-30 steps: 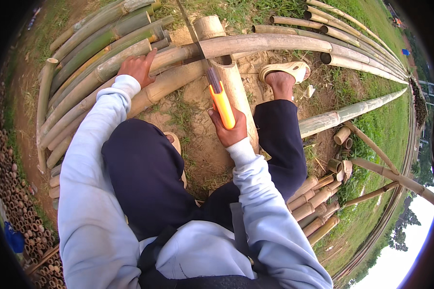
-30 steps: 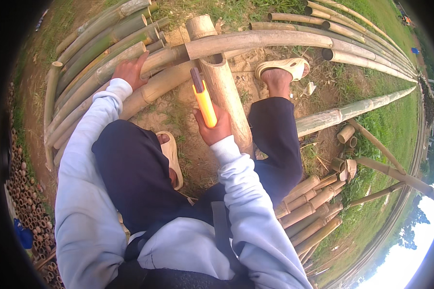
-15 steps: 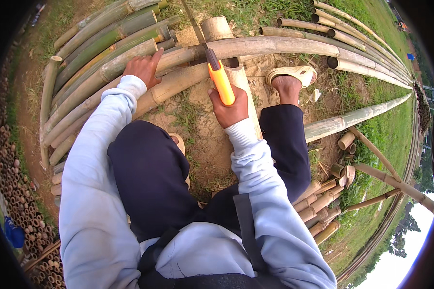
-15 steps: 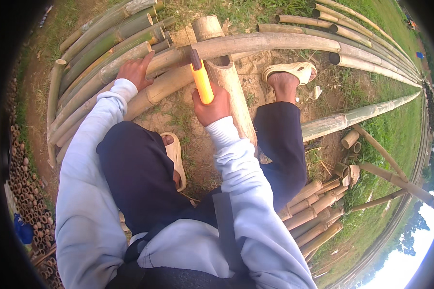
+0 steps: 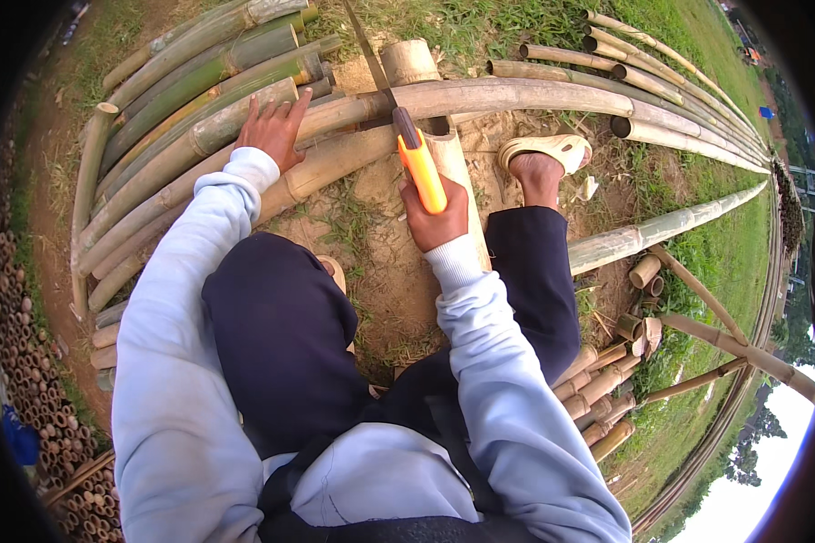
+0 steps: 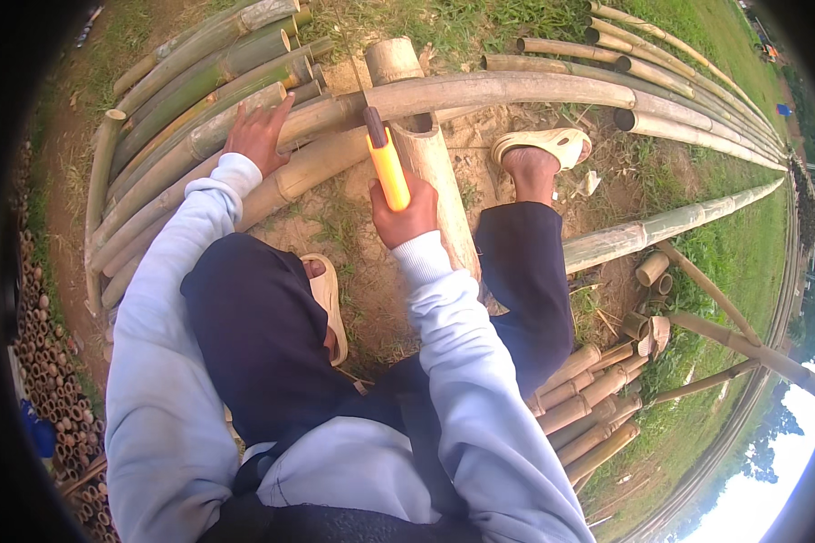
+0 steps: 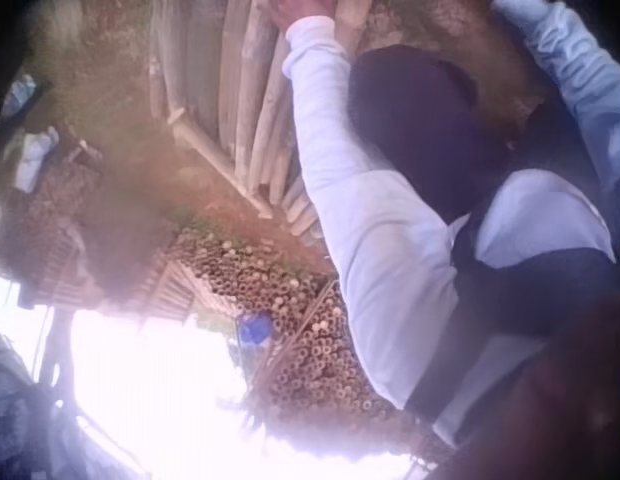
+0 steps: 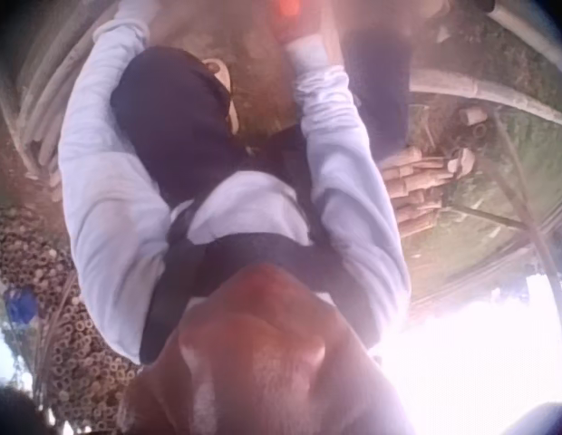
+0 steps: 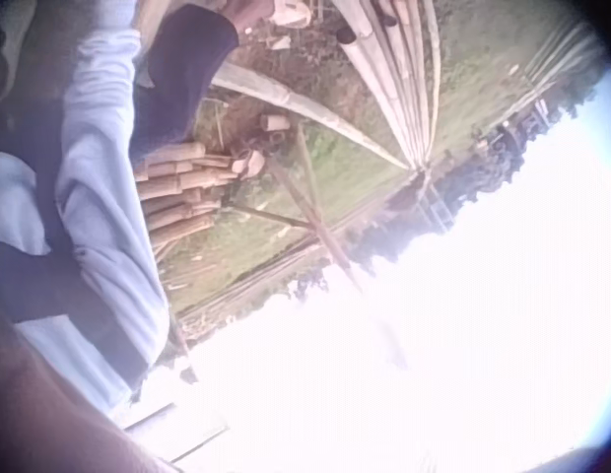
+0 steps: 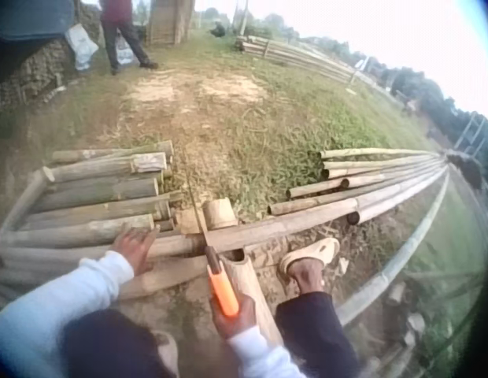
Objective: The person uses a hand saw to cut bamboo poles into shorter sections. They hold each pole steady with one hand while sawing with the other, then place the cut pieces aside.
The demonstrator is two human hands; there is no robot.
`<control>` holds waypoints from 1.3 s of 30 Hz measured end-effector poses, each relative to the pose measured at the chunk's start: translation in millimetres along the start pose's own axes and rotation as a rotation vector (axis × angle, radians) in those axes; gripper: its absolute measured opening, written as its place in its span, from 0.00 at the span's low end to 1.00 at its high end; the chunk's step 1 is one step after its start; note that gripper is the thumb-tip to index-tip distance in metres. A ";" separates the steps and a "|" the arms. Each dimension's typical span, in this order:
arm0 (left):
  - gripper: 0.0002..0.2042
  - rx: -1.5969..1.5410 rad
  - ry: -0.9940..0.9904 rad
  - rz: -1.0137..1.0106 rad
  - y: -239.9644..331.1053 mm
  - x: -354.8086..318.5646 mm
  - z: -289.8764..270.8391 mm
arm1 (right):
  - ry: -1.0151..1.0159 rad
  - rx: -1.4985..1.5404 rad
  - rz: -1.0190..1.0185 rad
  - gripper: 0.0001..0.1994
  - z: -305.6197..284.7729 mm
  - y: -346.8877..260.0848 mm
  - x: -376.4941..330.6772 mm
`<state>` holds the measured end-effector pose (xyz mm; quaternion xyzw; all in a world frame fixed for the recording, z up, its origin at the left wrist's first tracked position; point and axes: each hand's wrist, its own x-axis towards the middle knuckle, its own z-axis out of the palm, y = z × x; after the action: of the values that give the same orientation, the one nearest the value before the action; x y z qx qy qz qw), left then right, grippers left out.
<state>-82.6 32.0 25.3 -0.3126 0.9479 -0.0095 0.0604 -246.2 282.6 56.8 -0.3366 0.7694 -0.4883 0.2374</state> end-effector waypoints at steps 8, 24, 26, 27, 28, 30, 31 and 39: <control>0.59 -0.236 0.203 0.053 14.2 -65.3 17.2 | -0.023 0.115 -0.075 0.09 11.6 38.6 7.8; 0.45 -0.052 0.123 -0.039 -9.8 -4.9 19.0 | 0.006 0.100 -0.061 0.07 9.0 23.1 -3.5; 0.43 -0.041 0.130 -0.043 -4.7 -8.3 21.9 | -0.016 0.109 -0.034 0.09 0.9 24.3 -26.4; 0.42 -0.021 0.130 -0.058 -8.9 -8.0 20.9 | 0.013 0.118 -0.048 0.09 -4.5 22.9 -49.4; 0.42 -0.008 0.113 -0.081 -12.3 -12.9 24.7 | -0.024 0.030 0.021 0.08 -20.6 13.7 -79.7; 0.40 -0.021 0.122 -0.080 -10.7 -12.3 29.4 | -0.033 -0.010 0.128 0.08 -56.0 6.7 -154.4; 0.40 -0.032 0.095 -0.087 -9.7 -14.4 29.5 | -0.046 -0.041 0.148 0.10 -72.7 -9.4 -185.9; 0.33 -0.057 0.099 -0.080 -2.4 -9.2 25.3 | -0.005 -0.021 0.019 0.10 -20.0 2.9 -52.5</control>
<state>-70.9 36.0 1.3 -0.3509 0.9364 -0.0002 0.0041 -226.2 334.7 64.2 -0.3330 0.7771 -0.4771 0.2401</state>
